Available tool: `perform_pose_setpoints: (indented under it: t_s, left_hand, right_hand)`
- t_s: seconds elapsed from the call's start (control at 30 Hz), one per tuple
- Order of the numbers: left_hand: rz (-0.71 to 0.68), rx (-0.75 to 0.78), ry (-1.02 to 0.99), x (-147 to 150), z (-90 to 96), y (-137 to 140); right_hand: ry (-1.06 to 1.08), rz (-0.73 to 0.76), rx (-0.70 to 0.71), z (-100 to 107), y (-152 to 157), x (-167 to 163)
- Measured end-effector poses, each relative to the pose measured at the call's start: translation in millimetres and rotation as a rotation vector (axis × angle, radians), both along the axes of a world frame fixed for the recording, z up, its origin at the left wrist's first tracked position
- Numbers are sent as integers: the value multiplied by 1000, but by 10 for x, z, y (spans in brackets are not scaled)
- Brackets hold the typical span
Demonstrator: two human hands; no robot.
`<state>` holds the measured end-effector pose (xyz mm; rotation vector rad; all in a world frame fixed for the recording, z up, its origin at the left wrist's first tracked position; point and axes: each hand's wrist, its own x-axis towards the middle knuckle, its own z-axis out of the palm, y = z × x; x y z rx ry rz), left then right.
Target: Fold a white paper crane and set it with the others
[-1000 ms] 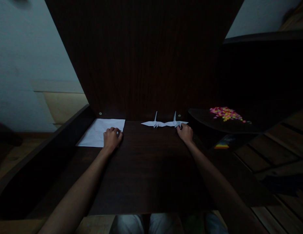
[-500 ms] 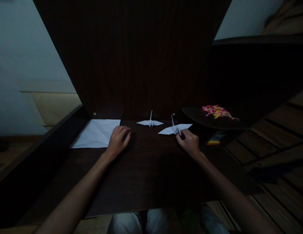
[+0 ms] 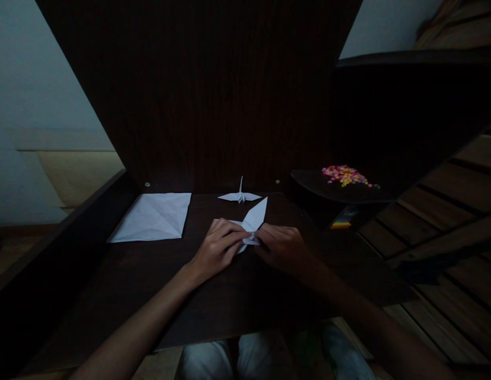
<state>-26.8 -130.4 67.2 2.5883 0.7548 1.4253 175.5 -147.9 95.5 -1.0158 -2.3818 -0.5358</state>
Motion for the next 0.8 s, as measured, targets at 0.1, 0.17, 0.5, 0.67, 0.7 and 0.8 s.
perform_pose_setpoints:
  t_s: [0.1,0.17,0.5,0.67,0.7,0.8]
  left_hand:
    - [-4,-37,-109,-39,22,16]
    - [26,-90,-200,-62,46,21]
    - [-5,-450,-437,-90,72,36]
    - [-48,-468,-434,-92,86,36]
    - [-55,-462,-433,-95,87,37]
    - [-63,-428,-405,-103,83,45]
  right_hand:
    - [12,6,11,19,3,-15]
    - [40,-19,-5,12,14,9]
    - [205,18,-156,25,60,47]
    - [181,54,-177,12,82,53]
    - [167,63,-168,2,86,61]
    - [120,74,-133,-29,95,89]
